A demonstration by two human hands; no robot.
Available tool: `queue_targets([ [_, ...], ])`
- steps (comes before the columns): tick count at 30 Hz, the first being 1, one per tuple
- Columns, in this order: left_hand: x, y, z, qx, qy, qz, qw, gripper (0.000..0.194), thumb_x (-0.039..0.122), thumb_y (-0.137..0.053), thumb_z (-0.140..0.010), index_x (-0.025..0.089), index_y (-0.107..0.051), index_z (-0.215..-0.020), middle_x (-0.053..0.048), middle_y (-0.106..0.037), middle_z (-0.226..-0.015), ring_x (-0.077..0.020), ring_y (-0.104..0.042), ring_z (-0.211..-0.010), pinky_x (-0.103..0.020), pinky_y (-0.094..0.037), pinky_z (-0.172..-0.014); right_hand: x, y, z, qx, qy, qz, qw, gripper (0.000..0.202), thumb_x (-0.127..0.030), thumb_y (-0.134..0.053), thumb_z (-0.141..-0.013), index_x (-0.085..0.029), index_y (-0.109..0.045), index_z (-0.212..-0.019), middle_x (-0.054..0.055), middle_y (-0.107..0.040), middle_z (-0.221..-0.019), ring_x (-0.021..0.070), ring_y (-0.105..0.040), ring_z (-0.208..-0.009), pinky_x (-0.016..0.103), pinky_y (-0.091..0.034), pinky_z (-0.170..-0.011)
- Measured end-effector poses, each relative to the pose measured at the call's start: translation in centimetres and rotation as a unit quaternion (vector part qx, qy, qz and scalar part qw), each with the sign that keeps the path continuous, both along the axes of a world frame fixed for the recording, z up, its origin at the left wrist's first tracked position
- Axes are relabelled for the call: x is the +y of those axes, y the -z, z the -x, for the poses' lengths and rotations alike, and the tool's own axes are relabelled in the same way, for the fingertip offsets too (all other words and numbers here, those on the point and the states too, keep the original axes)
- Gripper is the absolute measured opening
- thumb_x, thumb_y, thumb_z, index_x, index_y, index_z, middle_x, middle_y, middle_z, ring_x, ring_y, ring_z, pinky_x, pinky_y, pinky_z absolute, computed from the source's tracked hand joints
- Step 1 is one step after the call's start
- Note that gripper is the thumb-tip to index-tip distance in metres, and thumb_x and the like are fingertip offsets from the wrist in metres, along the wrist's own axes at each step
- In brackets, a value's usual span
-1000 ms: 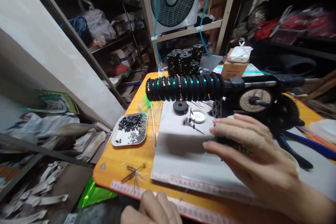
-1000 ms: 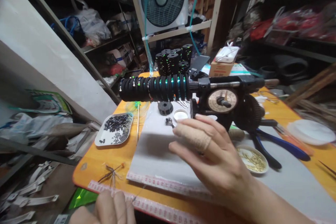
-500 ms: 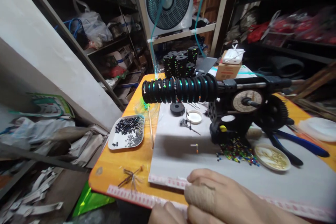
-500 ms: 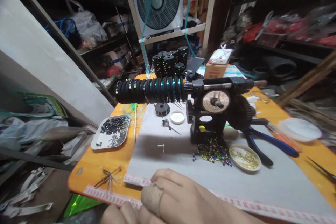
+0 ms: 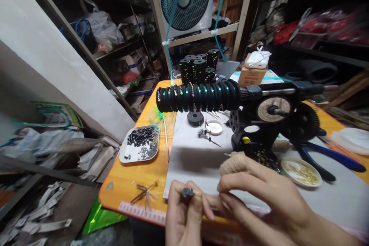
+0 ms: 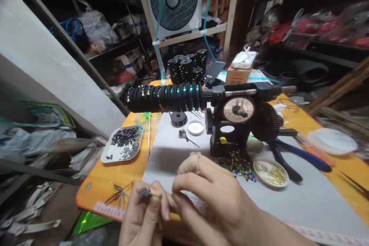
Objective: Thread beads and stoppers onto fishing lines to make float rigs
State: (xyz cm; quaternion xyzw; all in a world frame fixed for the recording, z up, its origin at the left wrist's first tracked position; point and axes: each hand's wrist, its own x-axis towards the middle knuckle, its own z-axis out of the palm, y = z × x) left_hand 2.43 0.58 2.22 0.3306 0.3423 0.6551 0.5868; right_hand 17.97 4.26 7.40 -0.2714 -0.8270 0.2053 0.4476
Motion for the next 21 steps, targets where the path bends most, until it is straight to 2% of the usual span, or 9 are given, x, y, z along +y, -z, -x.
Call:
queue_targets([
  [3, 0.3, 0.2, -0.6, -0.065, 0.101, 0.065, 0.991, 0.029, 0.040, -0.068, -0.088, 0.020, -0.050, -0.077, 0.007, -0.054, -0.059, -0.0025, -0.038, -0.038, -0.015, -0.036, -0.042, 0.2, -0.1, 0.2, 0.007, 0.033, 0.029, 0.999, 0.015, -0.005, -0.056, -0.088, -0.017, -0.064, -0.092, 0.003, -0.057, -0.081, 0.0126, -0.057, -0.073, 0.023, -0.050, -0.061],
  [6, 0.3, -0.1, -1.1, -0.081, 0.120, 0.123, 0.982, 0.035, 0.046, -0.076, -0.079, 0.020, -0.052, -0.082, 0.007, -0.056, -0.059, 0.0001, -0.028, -0.038, -0.012, -0.028, -0.040, 0.5, 0.1, 0.1, 0.016, 0.037, 0.046, 0.998, 0.015, -0.007, -0.057, -0.090, -0.018, -0.067, -0.091, 0.003, -0.058, -0.081, 0.0122, -0.058, -0.073, 0.022, -0.050, -0.060],
  [8, 0.3, -0.4, -1.4, -0.063, 0.107, 0.143, 0.982, 0.039, 0.048, -0.079, -0.075, 0.019, -0.054, -0.082, 0.007, -0.055, -0.058, -0.0007, -0.031, -0.042, -0.012, -0.029, -0.044, 0.6, 0.4, 0.1, 0.028, 0.034, 0.043, 0.998, 0.016, -0.006, -0.057, -0.090, -0.017, -0.068, -0.092, 0.003, -0.058, -0.080, 0.0118, -0.058, -0.074, 0.021, -0.050, -0.060],
  [10, 0.1, -0.6, -1.7, -0.022, 0.066, 0.142, 0.987, 0.039, 0.049, -0.079, -0.074, 0.018, -0.055, -0.079, 0.005, -0.054, -0.061, -0.0044, -0.041, -0.050, -0.015, -0.036, -0.051, 0.6, 0.6, 0.1, 0.034, 0.033, 0.042, 0.998, 0.016, -0.005, -0.057, -0.090, -0.017, -0.068, -0.094, 0.003, -0.059, -0.081, 0.0116, -0.059, -0.074, 0.021, -0.050, -0.060],
  [13, -0.1, -0.5, -2.0, 0.073, -0.008, 0.095, 0.993, 0.033, 0.048, -0.073, -0.081, 0.019, -0.059, -0.075, 0.002, -0.054, -0.068, -0.0111, -0.049, -0.064, -0.019, -0.042, -0.063, 0.4, 0.6, 0.2, 0.030, 0.036, 0.052, 0.998, 0.016, -0.005, -0.057, -0.089, -0.017, -0.067, -0.094, 0.003, -0.060, -0.083, 0.0117, -0.059, -0.075, 0.022, -0.049, -0.062],
  [15, -0.3, -0.3, -2.0, 0.114, -0.029, 0.053, 0.992, 0.026, 0.044, -0.068, -0.087, 0.020, -0.064, -0.077, -0.001, -0.056, -0.072, -0.0141, -0.048, -0.067, -0.022, -0.041, -0.066, 0.3, 0.4, 0.3, 0.027, 0.041, 0.056, 0.997, 0.016, -0.005, -0.058, -0.087, -0.018, -0.065, -0.093, 0.003, -0.060, -0.083, 0.0116, -0.058, -0.076, 0.022, -0.049, -0.063],
  [18, -0.4, 0.1, -2.0, 0.117, -0.041, 0.026, 0.992, 0.019, 0.037, -0.066, -0.089, 0.021, -0.067, -0.078, -0.003, -0.058, -0.074, -0.0169, -0.047, -0.070, -0.024, -0.039, -0.066, 0.1, 0.2, 0.4, 0.020, 0.041, 0.069, 0.997, 0.015, -0.006, -0.058, -0.086, -0.019, -0.064, -0.090, 0.002, -0.059, -0.084, 0.0118, -0.058, -0.075, 0.022, -0.049, -0.062],
  [21, -0.4, 0.2, -2.1, 0.076, -0.047, 0.053, 0.995, 0.019, 0.037, -0.069, -0.087, 0.022, -0.063, -0.078, -0.001, -0.057, -0.076, -0.0145, -0.047, -0.068, -0.022, -0.038, -0.062, 0.1, 0.2, 0.3, 0.018, 0.034, 0.079, 0.996, 0.014, -0.007, -0.058, -0.087, -0.019, -0.063, -0.089, 0.003, -0.060, -0.084, 0.0122, -0.058, -0.075, 0.022, -0.049, -0.062],
])
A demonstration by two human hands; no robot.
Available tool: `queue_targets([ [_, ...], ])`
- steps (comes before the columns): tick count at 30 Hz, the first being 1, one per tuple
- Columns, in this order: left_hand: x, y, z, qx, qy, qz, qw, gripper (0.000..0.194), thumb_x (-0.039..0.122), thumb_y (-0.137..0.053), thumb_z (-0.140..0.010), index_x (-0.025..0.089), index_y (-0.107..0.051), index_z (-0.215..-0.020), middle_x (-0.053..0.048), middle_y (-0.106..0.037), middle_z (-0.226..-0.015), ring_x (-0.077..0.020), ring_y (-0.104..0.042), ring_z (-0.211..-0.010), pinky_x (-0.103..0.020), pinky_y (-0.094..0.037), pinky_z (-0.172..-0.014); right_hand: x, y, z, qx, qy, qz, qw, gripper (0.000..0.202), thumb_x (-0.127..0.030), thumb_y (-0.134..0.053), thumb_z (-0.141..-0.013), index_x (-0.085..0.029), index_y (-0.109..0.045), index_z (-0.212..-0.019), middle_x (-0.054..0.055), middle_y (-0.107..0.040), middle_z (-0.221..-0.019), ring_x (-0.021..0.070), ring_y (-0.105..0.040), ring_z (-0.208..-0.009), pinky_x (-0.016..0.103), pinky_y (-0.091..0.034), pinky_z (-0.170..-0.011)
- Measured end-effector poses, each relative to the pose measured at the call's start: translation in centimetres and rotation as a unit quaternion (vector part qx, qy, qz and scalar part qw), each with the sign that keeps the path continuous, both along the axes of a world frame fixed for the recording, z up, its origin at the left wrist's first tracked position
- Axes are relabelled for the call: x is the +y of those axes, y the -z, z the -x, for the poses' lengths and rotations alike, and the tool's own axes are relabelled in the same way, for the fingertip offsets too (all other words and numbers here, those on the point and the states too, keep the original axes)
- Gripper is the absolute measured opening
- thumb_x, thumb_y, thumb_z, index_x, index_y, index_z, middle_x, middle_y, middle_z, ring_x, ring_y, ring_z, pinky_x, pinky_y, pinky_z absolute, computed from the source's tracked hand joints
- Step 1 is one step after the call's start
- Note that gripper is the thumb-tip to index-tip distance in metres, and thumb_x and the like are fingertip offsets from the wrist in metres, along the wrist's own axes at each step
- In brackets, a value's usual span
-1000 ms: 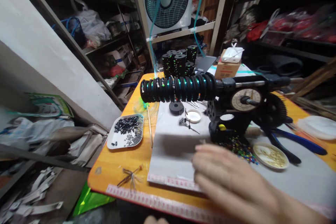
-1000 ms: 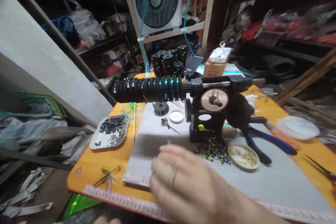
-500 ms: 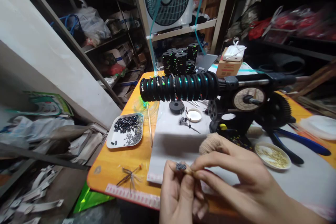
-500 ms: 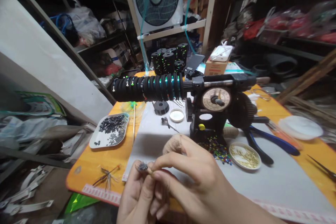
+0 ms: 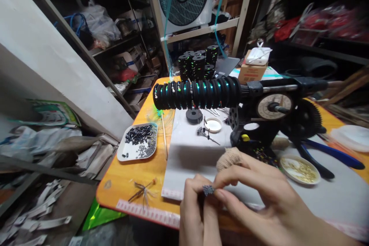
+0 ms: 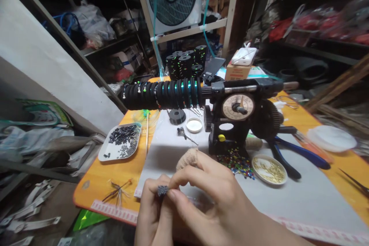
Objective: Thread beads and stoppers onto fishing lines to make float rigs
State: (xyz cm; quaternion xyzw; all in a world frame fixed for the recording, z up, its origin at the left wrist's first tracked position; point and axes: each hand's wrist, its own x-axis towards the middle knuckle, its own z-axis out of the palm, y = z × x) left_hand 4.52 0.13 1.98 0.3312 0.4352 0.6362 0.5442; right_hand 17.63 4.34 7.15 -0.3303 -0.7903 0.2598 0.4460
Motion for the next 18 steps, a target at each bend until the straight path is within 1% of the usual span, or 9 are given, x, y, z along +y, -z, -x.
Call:
queue_targets([
  [2, 0.1, -0.1, 0.1, -0.057, 0.003, 0.000, 0.998, 0.020, 0.037, -0.070, -0.087, 0.022, -0.060, -0.078, 0.002, -0.055, -0.073, -0.0113, -0.046, -0.063, -0.020, -0.037, -0.058, 0.0, 0.2, -0.1, 0.001, -0.008, -0.004, 1.000, 0.015, -0.006, -0.058, -0.088, -0.019, -0.064, -0.091, 0.003, -0.060, -0.084, 0.0123, -0.058, -0.075, 0.023, -0.049, -0.062],
  [4, 0.2, -0.2, 0.3, -0.108, 0.006, -0.027, 0.994, 0.018, 0.034, -0.068, -0.088, 0.021, -0.059, -0.079, 0.004, -0.053, -0.068, -0.0085, -0.044, -0.057, -0.018, -0.034, -0.054, 0.0, 0.3, -0.2, -0.002, -0.016, -0.015, 1.000, 0.016, -0.005, -0.058, -0.088, -0.019, -0.065, -0.093, 0.003, -0.059, -0.083, 0.0121, -0.058, -0.075, 0.022, -0.049, -0.062],
  [6, 0.3, -0.2, 0.7, -0.125, -0.001, -0.059, 0.990, 0.018, 0.033, -0.066, -0.090, 0.021, -0.058, -0.080, 0.004, -0.052, -0.064, -0.0068, -0.040, -0.053, -0.017, -0.031, -0.051, 0.0, 0.4, -0.2, -0.012, -0.018, -0.021, 1.000, 0.017, -0.005, -0.057, -0.089, -0.019, -0.065, -0.093, 0.003, -0.058, -0.084, 0.0120, -0.058, -0.076, 0.022, -0.049, -0.063],
  [8, 0.4, -0.1, 1.1, -0.118, -0.021, -0.078, 0.990, 0.016, 0.032, -0.065, -0.091, 0.022, -0.058, -0.081, 0.005, -0.052, -0.065, -0.0063, -0.037, -0.051, -0.017, -0.029, -0.049, -0.1, 0.5, -0.2, -0.025, -0.025, -0.020, 0.999, 0.016, -0.005, -0.057, -0.089, -0.019, -0.064, -0.093, 0.003, -0.058, -0.086, 0.0120, -0.058, -0.079, 0.021, -0.050, -0.065],
  [12, 0.3, 0.3, 1.4, -0.060, -0.059, -0.117, 0.990, 0.013, 0.031, -0.062, -0.093, 0.024, -0.060, -0.082, 0.004, -0.054, -0.064, -0.0092, -0.042, -0.056, -0.018, -0.034, -0.053, -0.2, 0.6, 0.0, -0.039, -0.047, -0.019, 0.998, 0.017, -0.004, -0.056, -0.088, -0.018, -0.064, -0.094, 0.004, -0.057, -0.088, 0.0122, -0.059, -0.081, 0.021, -0.051, -0.067],
  [18, 0.2, 0.9, 1.2, -0.020, -0.078, -0.144, 0.986, 0.009, 0.030, -0.062, -0.093, 0.025, -0.063, -0.085, 0.003, -0.055, -0.064, -0.0109, -0.045, -0.058, -0.021, -0.034, -0.054, 0.0, 0.5, 0.0, -0.042, -0.053, -0.024, 0.997, 0.018, -0.002, -0.056, -0.087, -0.018, -0.062, -0.093, 0.004, -0.058, -0.089, 0.0119, -0.060, -0.082, 0.020, -0.052, -0.068],
])
